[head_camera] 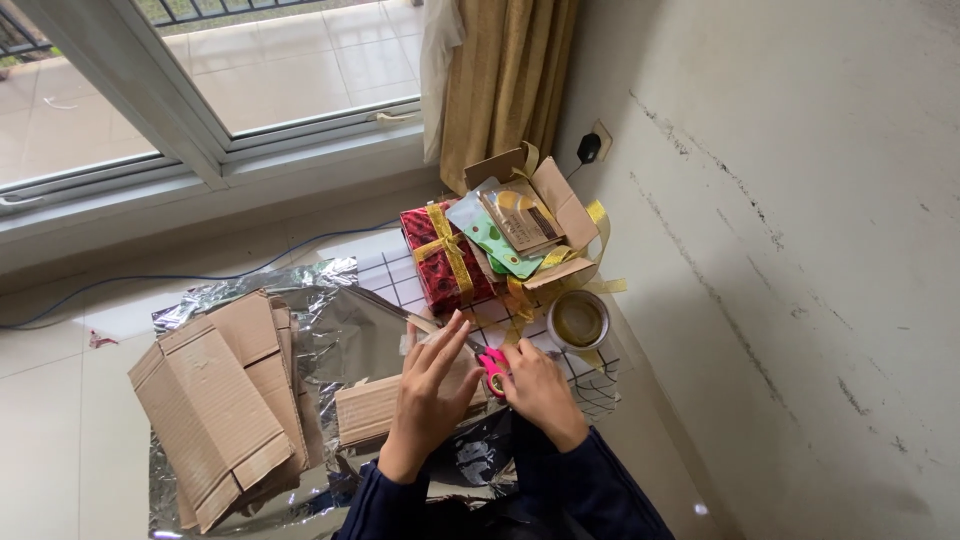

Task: Preparing and assembling cardboard packaging materials using tape and scissors.

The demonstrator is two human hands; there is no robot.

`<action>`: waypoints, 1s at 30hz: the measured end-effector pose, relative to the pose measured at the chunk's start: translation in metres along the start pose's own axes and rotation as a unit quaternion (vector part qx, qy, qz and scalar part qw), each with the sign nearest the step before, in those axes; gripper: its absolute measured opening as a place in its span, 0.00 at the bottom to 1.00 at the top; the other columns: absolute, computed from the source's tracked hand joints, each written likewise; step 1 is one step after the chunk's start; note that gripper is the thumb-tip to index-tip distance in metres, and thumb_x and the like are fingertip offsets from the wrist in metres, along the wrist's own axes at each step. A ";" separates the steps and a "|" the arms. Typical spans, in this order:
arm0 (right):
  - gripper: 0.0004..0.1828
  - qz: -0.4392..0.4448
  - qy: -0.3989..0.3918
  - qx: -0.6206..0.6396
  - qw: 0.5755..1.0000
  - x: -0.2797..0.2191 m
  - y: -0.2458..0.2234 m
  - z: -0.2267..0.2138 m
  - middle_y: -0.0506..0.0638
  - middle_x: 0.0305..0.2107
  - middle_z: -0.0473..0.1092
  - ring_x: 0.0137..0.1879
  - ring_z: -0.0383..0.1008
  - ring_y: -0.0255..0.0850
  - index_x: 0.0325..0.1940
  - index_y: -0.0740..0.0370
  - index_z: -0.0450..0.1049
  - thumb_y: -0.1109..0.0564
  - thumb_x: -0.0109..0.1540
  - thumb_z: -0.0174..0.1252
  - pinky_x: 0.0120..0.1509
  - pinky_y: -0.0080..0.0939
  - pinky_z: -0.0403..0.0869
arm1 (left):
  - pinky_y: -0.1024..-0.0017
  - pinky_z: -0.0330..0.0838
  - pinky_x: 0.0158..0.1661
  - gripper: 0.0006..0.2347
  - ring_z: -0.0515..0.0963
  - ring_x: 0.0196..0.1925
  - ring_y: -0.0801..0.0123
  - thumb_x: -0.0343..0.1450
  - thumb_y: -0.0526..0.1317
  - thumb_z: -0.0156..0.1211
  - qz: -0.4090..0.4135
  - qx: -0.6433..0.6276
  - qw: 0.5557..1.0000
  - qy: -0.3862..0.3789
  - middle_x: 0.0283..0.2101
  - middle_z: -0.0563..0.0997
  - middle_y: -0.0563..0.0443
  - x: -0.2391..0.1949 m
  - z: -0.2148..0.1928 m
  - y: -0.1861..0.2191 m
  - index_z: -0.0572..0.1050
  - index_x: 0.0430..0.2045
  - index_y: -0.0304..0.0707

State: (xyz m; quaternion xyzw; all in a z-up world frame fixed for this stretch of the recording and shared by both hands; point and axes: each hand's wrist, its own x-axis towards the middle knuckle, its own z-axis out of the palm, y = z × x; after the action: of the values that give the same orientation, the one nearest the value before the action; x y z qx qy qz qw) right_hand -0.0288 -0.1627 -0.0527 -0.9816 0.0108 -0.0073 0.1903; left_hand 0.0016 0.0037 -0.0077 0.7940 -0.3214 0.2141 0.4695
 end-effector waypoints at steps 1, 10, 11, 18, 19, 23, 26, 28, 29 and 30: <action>0.18 -0.005 0.000 -0.001 1.000 -0.002 0.001 -0.001 0.54 0.31 0.64 0.33 0.71 0.48 0.46 0.62 0.67 0.58 0.53 0.56 0.38 0.46 0.71 | 0.49 0.45 0.66 0.25 0.74 0.54 0.60 0.58 0.35 0.66 -0.001 0.003 1.000 0.004 0.55 0.72 0.44 -0.001 -0.003 0.001 0.68 0.51 0.36; 0.22 0.147 -0.080 0.169 0.971 -0.028 0.009 -0.048 0.48 0.29 0.76 0.24 0.71 0.37 0.49 0.52 0.71 0.52 0.50 0.59 0.31 0.35 0.71 | 0.45 0.43 0.66 0.37 0.72 0.57 0.56 0.62 0.38 0.61 -0.012 -0.006 0.999 0.044 0.59 0.69 0.43 -0.017 -0.008 -0.015 0.45 0.64 0.41; 0.21 0.163 -0.109 0.281 0.939 -0.030 0.012 -0.051 0.50 0.26 0.75 0.23 0.70 0.36 0.49 0.57 0.71 0.58 0.51 0.59 0.28 0.33 0.70 | 0.45 0.42 0.66 0.37 0.70 0.59 0.55 0.64 0.37 0.57 -0.008 -0.010 0.999 0.045 0.59 0.68 0.42 -0.017 -0.011 -0.013 0.40 0.64 0.43; 0.25 -0.010 -0.147 0.614 0.776 -0.031 0.019 -0.050 0.54 0.28 0.71 0.29 0.67 0.35 0.50 0.68 0.64 0.73 0.50 0.58 0.32 0.29 0.66 | 0.42 0.37 0.65 0.33 0.66 0.63 0.49 0.66 0.34 0.43 -0.036 -0.037 0.998 0.034 0.62 0.64 0.37 -0.022 -0.032 -0.001 0.33 0.65 0.45; 0.25 -0.014 -0.154 0.613 0.774 -0.028 0.013 -0.048 0.54 0.28 0.71 0.29 0.67 0.35 0.50 0.68 0.64 0.73 0.50 0.58 0.32 0.29 0.66 | 0.42 0.37 0.65 0.33 0.66 0.63 0.49 0.66 0.34 0.43 -0.040 -0.032 0.998 0.038 0.62 0.64 0.37 -0.023 -0.036 0.001 0.33 0.65 0.45; 0.33 -0.056 -0.142 0.643 0.751 -0.020 -0.019 -0.040 0.53 0.33 0.68 0.30 0.66 0.35 0.50 0.64 0.61 0.71 0.43 0.65 0.33 0.30 0.68 | 0.41 0.37 0.66 0.34 0.67 0.63 0.50 0.65 0.32 0.42 -0.034 -0.026 0.998 0.045 0.62 0.64 0.38 -0.029 -0.047 0.003 0.33 0.65 0.47; 0.30 -0.057 -0.098 0.619 0.777 -0.016 -0.055 -0.038 0.52 0.34 0.70 0.32 0.69 0.36 0.45 0.63 0.63 0.70 0.43 0.68 0.37 0.32 0.72 | 0.41 0.37 0.66 0.35 0.65 0.64 0.51 0.64 0.31 0.43 -0.031 -0.026 0.998 0.051 0.62 0.64 0.38 -0.033 -0.059 0.011 0.34 0.65 0.46; 0.27 -0.069 -0.088 0.615 0.781 -0.014 -0.074 -0.036 0.53 0.36 0.71 0.30 0.71 0.35 0.42 0.62 0.65 0.71 0.43 0.67 0.35 0.32 0.74 | 0.44 0.37 0.67 0.36 0.65 0.65 0.51 0.61 0.30 0.44 -0.031 -0.024 0.998 0.057 0.62 0.65 0.37 -0.035 -0.066 0.020 0.36 0.65 0.43; 0.28 -0.094 -0.052 0.598 0.794 -0.013 -0.082 -0.033 0.52 0.35 0.72 0.33 0.71 0.36 0.43 0.60 0.63 0.70 0.44 0.67 0.39 0.33 0.74 | 0.44 0.38 0.67 0.36 0.65 0.65 0.53 0.62 0.30 0.45 -0.032 -0.012 0.998 0.055 0.62 0.65 0.39 -0.036 -0.069 0.024 0.36 0.65 0.44; 0.28 -0.119 -0.015 0.581 0.805 -0.012 -0.090 -0.030 0.51 0.34 0.73 0.36 0.72 0.36 0.44 0.59 0.62 0.69 0.45 0.67 0.43 0.33 0.73 | 0.44 0.38 0.67 0.36 0.65 0.65 0.54 0.63 0.31 0.46 -0.033 0.000 0.998 0.053 0.62 0.66 0.41 -0.036 -0.073 0.027 0.36 0.65 0.45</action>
State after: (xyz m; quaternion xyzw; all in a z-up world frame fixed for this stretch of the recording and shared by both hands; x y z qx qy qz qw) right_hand -0.0392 -0.0903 0.0080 -0.6813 -0.1148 -0.0197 0.7227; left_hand -0.0461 0.0696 0.0194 0.7916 -0.2693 0.2403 0.4931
